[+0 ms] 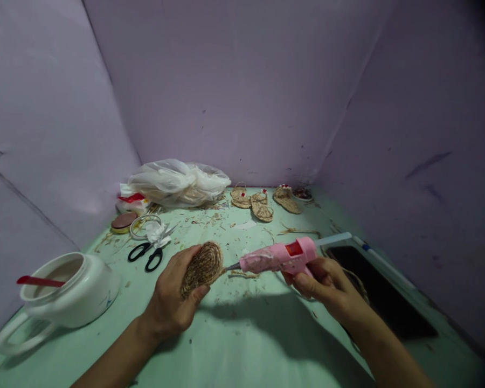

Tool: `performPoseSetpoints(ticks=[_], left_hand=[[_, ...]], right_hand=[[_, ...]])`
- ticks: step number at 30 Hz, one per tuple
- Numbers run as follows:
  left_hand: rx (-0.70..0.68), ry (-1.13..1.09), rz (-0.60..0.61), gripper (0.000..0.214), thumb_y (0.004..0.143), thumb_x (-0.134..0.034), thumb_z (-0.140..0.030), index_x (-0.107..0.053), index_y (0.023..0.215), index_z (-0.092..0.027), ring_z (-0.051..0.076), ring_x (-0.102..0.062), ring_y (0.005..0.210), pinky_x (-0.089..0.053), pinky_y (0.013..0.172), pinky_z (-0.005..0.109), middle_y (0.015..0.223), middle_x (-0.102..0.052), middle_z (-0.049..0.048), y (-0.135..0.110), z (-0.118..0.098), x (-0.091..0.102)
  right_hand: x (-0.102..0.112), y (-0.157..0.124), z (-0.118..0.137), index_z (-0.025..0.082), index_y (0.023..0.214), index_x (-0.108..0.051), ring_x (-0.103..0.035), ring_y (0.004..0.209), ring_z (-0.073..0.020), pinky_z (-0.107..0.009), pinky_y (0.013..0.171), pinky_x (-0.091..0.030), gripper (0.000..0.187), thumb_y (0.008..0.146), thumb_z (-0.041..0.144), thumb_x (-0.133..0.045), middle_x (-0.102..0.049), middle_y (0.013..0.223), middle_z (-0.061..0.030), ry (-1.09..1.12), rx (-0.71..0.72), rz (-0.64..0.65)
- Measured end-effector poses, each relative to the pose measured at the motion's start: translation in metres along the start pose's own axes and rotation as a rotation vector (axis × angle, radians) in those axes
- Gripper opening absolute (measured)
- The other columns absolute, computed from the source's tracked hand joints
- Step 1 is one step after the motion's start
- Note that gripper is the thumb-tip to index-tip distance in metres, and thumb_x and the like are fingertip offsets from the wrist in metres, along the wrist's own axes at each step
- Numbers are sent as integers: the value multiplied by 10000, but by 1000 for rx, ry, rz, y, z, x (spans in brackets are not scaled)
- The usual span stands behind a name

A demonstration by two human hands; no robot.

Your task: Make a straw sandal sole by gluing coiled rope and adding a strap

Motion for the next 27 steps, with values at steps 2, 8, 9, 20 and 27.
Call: performPoseSetpoints(ticks=[2,8,9,20,27], left_hand=[[7,6,4,542,812,-530,-271,-373,1312,-133,290,-549,1115,-479,931,422,1228,-549,165,-1,1,0],[16,9,5,545,815,-527,-267,-368,1319,-131,284,-545,1125,-477,935,409,1231,-551,163,-1,0,0],[17,9,6,546,816,-526,-267,-365,1320,-134,283,-545,1126,-477,935,408,1231,-551,161,-1,0,0],[118,-12,18,529,834,-521,-299,-366,1317,-149,268,-554,1132,-469,948,394,1229,-563,151,-3,7,-1],[116,-20,23,530,830,-527,-288,-368,1316,-148,260,-559,1127,-469,949,377,1229,-566,146,-3,5,-1]], right_hand=[[0,0,0,161,652,-628,-319,458,-89,-237,419,-238,401,745,550,-612,-400,510,31,9,0,2],[-2,-1,-3,153,677,-614,-323,479,-85,-230,424,-232,366,770,507,-604,-420,553,25,13,11,13],[-2,-1,-3,152,681,-616,-327,481,-85,-228,424,-232,361,771,501,-606,-426,557,24,13,12,8],[-1,2,0,155,667,-597,-298,474,-79,-225,425,-221,372,760,515,-612,-379,536,45,37,12,0],[-6,0,-5,169,661,-548,-270,483,-79,-229,431,-207,366,769,513,-607,-347,550,53,72,12,9]])
Point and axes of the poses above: each hand's wrist, its own y-axis towards the middle knuckle, its own x-axis out of the back of the hand, z = x × y, the point moved 5 cm from there along y, towards the middle knuckle
